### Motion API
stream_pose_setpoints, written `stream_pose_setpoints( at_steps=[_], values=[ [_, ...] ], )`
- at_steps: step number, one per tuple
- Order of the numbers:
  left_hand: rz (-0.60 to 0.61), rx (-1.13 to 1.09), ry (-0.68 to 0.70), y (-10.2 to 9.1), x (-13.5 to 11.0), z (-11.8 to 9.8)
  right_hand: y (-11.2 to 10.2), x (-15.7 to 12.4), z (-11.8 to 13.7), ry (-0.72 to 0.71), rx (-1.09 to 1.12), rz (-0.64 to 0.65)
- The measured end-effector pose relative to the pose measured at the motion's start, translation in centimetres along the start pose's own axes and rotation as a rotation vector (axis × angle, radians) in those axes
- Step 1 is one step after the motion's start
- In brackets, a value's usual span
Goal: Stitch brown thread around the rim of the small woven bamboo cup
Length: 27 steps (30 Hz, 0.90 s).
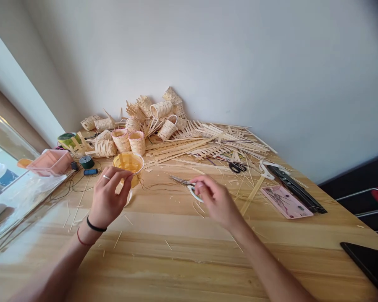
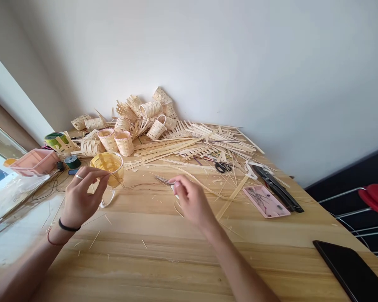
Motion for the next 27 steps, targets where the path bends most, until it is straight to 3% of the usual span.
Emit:
stream_pose_setpoints(
  at_steps=[5,12,20,27],
  values=[
    [-0.084,-0.022,0.098,-1.8,0.3,-2.5,3.8,-1.7,1.7,-0.053,-0.028,0.143],
    [-0.076,-0.123,0.16,-2.1,-0.2,-4.7,5.2,-3.8,4.4,-0.12,-0.044,0.139],
    [-0.084,-0.143,0.104,-1.8,-0.6,-4.4,6.5,-3.4,0.4,-0.153,-0.284,0.171],
    [-0.129,-0.195,0.073,-2.0,-0.5,-4.1,8.3,-3.5,-0.4,-0.148,-0.309,0.18]
  ],
)
Point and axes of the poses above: each hand's wrist, its own x-axis towards the middle knuckle, its own y-axis out of the palm, z = x × y, the point moved 8 cm from there along x, towards the middle knuckle, and after that the axes turned 8 degrees about -z, right-handed, at the moved point
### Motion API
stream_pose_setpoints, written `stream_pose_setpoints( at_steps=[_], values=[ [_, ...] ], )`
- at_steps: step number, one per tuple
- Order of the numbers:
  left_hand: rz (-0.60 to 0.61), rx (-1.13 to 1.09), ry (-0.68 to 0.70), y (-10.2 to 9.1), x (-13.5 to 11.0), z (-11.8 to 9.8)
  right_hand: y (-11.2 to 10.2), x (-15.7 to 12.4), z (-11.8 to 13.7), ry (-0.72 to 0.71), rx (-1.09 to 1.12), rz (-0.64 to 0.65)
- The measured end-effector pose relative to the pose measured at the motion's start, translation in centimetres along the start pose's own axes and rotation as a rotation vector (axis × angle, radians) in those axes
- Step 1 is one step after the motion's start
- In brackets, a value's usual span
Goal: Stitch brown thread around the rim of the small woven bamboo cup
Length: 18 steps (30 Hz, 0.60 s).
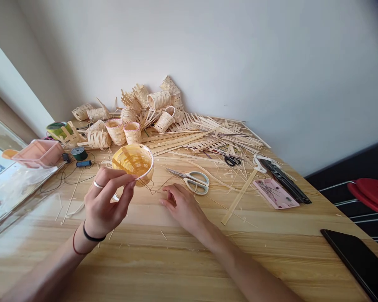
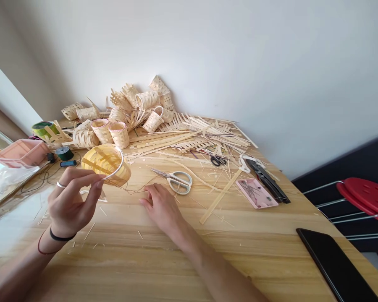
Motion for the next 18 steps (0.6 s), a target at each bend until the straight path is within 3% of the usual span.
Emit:
stream_pose_setpoints(
  at_steps=[6,18],
  values=[
    [-0.015,-0.013,0.029,0.0,-0.1,0.3,0.1,0.4,0.6,-0.013,0.102,-0.016],
    [0.134,0.102,-0.11,2.0,-1.0,4.5,-4.8,0.9,-0.2,0.092,0.586,0.094]
  ],
)
Point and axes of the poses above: each hand's wrist, its own x-axis towards the middle knuckle, its own y-axis out of the palm, z = x × y, the point moved 8 cm from there along x, towards the middle knuckle, and after that the axes turned 8 degrees about -z, right-handed, at the moved point
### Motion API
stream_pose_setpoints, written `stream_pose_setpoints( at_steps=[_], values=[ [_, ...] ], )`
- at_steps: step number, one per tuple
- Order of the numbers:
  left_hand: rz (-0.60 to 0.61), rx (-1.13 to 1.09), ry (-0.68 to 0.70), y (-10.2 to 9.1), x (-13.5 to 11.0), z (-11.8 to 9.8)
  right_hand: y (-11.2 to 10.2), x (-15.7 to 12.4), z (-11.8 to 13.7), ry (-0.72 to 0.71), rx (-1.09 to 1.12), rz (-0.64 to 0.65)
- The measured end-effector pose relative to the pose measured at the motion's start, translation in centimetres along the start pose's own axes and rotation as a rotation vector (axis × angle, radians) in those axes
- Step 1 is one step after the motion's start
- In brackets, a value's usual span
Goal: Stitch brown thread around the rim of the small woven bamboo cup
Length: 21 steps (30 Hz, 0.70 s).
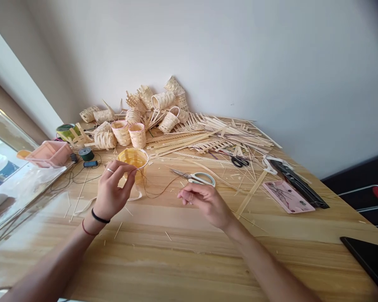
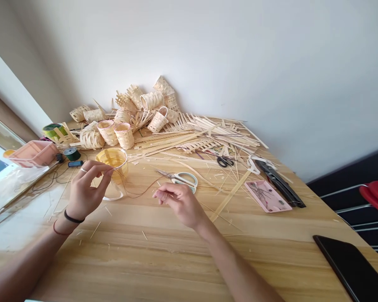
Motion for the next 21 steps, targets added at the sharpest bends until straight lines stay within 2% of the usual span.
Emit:
stream_pose_setpoints(
  at_steps=[7,11,16,21],
  values=[
    [0.016,0.018,-0.08,0.5,-0.3,1.6,-3.8,0.4,0.8,0.025,0.251,-0.205],
    [-0.001,0.044,-0.114,0.3,-0.3,2.2,-6.7,0.9,0.7,-0.004,0.37,-0.351],
    [-0.02,0.06,-0.141,0.0,-0.2,2.7,-11.4,0.9,0.3,-0.075,0.528,-0.608],
    [-0.022,0.054,-0.154,0.1,-0.2,2.9,-14.4,-0.3,0.5,-0.026,0.824,-0.946]
  ],
)
Point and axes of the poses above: each hand's wrist, its own x-axis towards the middle knuckle, its own y-axis out of the palm, z = x × y, the point moved 8 cm from there along x, towards the middle knuckle, and after that the axes turned 8 degrees about -z, right-handed, at the moved point
